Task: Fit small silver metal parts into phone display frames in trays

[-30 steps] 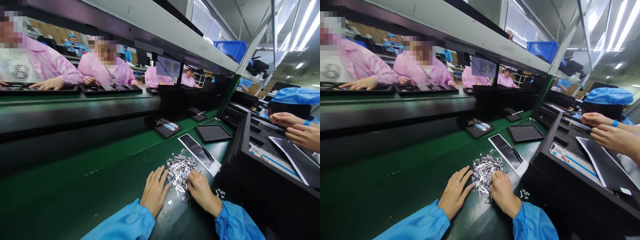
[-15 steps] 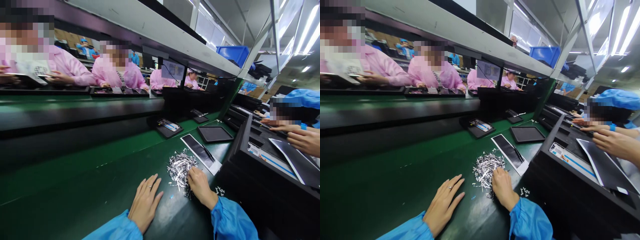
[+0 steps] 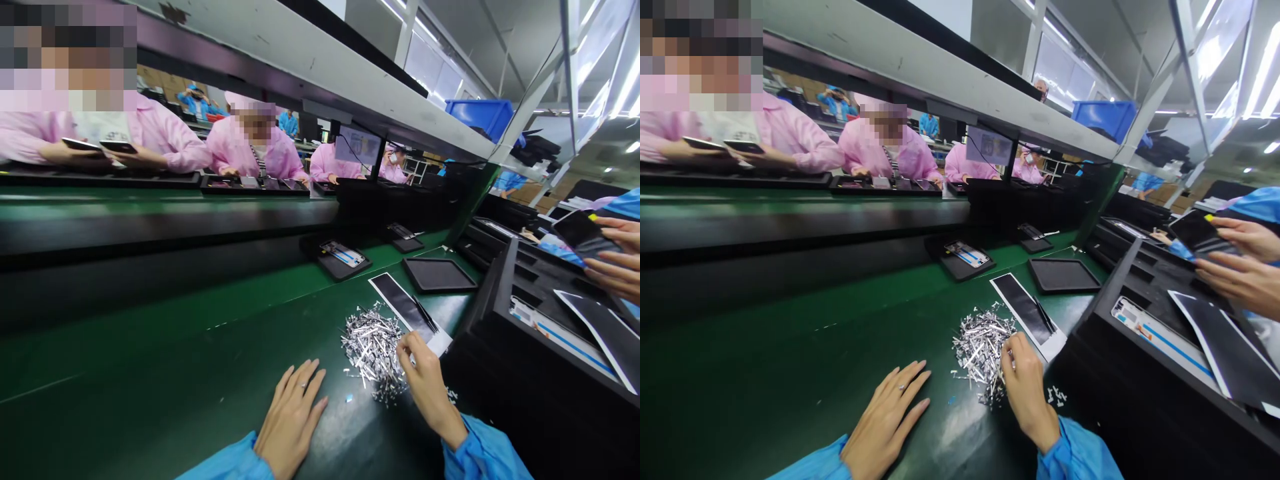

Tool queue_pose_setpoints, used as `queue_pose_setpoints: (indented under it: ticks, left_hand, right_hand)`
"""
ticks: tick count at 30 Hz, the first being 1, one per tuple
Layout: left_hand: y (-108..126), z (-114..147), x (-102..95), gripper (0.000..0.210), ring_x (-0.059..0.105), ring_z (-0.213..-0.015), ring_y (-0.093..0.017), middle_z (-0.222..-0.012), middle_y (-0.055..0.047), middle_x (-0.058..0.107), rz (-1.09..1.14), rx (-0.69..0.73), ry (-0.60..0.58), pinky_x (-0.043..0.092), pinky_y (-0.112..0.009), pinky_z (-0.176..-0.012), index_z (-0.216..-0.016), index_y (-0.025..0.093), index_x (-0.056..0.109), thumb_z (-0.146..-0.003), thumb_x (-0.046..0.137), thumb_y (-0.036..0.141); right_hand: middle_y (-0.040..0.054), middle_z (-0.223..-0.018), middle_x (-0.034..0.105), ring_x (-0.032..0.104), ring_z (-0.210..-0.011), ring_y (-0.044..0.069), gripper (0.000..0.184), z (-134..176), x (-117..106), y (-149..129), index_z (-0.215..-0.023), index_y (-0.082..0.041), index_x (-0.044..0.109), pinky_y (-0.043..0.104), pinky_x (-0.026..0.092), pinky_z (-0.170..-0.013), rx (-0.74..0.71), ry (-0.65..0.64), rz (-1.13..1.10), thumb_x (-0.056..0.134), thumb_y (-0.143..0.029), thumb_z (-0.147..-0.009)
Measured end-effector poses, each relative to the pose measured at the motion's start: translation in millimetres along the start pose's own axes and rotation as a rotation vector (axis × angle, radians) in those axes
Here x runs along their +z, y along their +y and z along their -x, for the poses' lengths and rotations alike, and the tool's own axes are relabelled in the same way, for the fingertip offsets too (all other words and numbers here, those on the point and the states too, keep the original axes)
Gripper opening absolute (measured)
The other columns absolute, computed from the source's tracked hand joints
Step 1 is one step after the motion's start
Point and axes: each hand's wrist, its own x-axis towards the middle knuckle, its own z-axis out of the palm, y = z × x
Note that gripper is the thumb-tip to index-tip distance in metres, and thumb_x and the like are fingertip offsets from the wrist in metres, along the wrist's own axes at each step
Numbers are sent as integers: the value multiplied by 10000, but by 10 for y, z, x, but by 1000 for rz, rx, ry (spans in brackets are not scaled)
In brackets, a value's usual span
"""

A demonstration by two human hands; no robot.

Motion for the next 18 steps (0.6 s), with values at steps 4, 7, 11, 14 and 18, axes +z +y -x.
queue_pose_setpoints:
  ticks: [4, 7, 11, 14, 18]
  left_hand:
    - [158, -75, -126, 329, 474, -1104, -256, -1181, -47, 542, 181, -141, 8, 321, -506, -981, -1066, 265, 560, -810, 417, 415]
    - [366, -195, -280, 310, 513, -1055, -241, -1110, -50, 586, 351, -294, 15, 389, -449, -942, -1005, 258, 594, -796, 446, 432]
    - [581, -376, -446, 399, 616, -838, -196, -945, -100, 644, 625, -487, -2, 512, -289, -752, -970, 159, 599, -778, 448, 475]
    - [611, -455, -507, 446, 630, -662, -176, -769, -97, 667, 796, -610, -23, 517, -253, -613, -971, 107, 588, -749, 473, 477]
    - [581, -476, -538, 365, 586, -512, -155, -575, -59, 634, 924, -719, -50, 472, -246, -515, -788, 103, 632, -681, 553, 443]
  right_hand:
    - [-14, -628, 450, 440, -605, 124, 148, -10, 43, -122, -647, -194, 434, 248, 351, -578, 114, -110, -271, 397, -238, -783]
    - [-20, -582, 465, 464, -585, 120, 153, -6, 177, -246, -655, -183, 451, 250, 373, -597, 185, -197, -465, 409, -265, -777]
    - [-22, -578, 475, 469, -555, 107, 157, 2, 382, -396, -645, -176, 456, 246, 375, -599, 237, -308, -645, 446, -285, -758]
    - [-22, -603, 472, 470, -552, 96, 158, 9, 494, -447, -618, -172, 472, 231, 362, -582, 242, -385, -707, 474, -271, -741]
    - [-22, -609, 485, 471, -564, 93, 150, 28, 563, -455, -597, -168, 503, 223, 353, -579, 258, -468, -751, 513, -235, -731]
